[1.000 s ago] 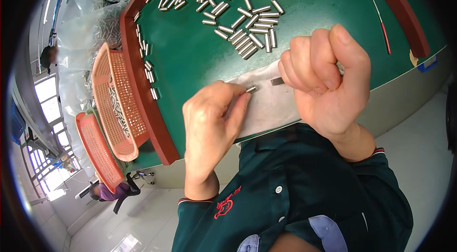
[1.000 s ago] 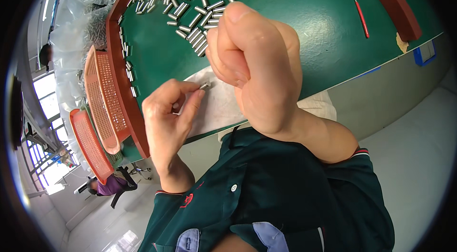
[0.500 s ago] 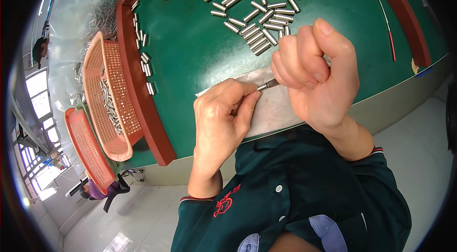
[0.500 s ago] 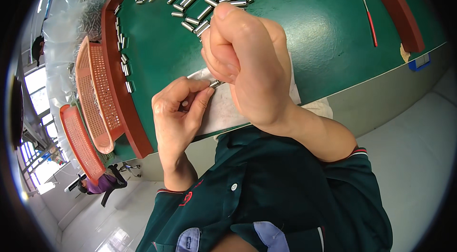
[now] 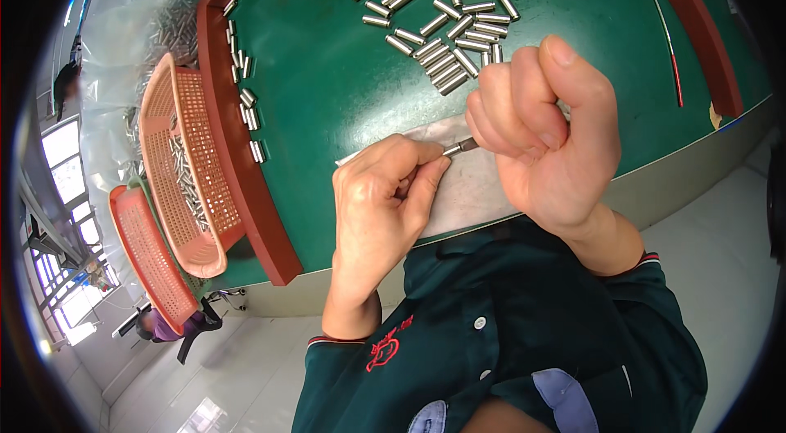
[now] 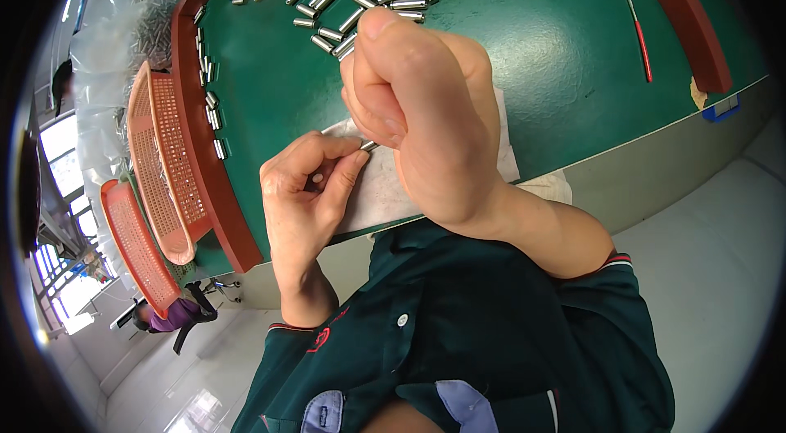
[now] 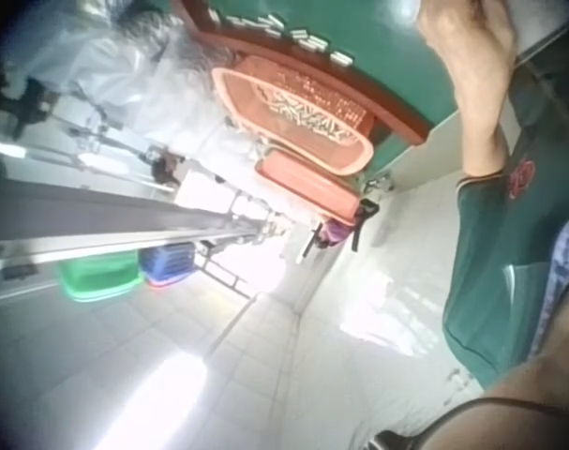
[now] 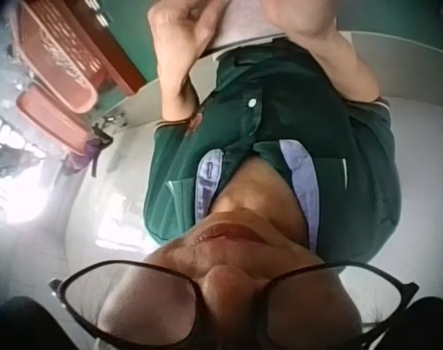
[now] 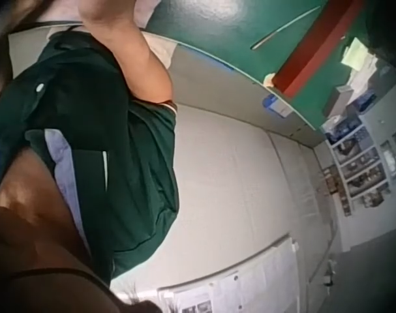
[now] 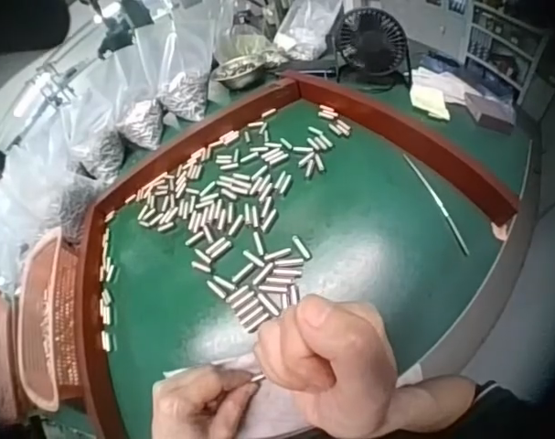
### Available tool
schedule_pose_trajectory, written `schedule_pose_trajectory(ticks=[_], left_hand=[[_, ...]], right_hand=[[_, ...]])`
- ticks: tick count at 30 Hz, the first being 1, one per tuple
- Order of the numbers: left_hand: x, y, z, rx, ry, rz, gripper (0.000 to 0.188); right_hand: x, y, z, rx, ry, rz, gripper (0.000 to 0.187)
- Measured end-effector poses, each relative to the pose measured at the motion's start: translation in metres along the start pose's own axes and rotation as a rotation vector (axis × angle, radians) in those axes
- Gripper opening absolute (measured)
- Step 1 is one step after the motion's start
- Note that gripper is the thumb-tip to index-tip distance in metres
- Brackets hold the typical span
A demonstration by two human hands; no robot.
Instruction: Assembling small cylindrical metal components on a workbench.
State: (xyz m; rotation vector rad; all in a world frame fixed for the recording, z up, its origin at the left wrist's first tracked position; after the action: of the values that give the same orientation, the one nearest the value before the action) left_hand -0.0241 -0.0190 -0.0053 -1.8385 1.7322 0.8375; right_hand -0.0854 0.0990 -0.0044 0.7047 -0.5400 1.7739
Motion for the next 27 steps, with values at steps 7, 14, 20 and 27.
schedule_pose_trajectory(ticks=[7, 14, 20, 27], left_hand=[[0.005, 0.000, 0.002, 0.032, -0.038, 0.036, 0.008], [0.007, 0.002, -0.001, 0.059, -0.075, 0.029, 0.007], [0.004, 0.002, -0.002, 0.005, -0.092, 0.054, 0.006], [0.002, -0.004, 0.006, -0.068, -0.013, 0.050, 0.007]], right_hand=[[-0.001, -0.005, 0.002, 0.029, -0.108, -0.057, 0.043], [-0.003, -0.007, 0.009, 0.067, -0.204, -0.063, 0.043], [-0.008, -0.005, 0.019, 0.072, -0.352, -0.189, 0.037], [-0.006, -0.002, 0.000, 0.010, -0.050, -0.081, 0.039]])
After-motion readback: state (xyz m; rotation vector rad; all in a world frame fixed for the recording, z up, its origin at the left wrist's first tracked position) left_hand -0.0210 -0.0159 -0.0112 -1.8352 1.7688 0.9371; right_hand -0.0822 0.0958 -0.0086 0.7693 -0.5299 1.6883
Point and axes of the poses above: each hand's wrist, its own y-axis towards the middle knuckle, its own z-axis out of the palm, x = y × z, the point moved 4 cm from there along y, towards the middle knuckle, and after that the axes turned 3 degrees about -x, right-handed, at the moved point
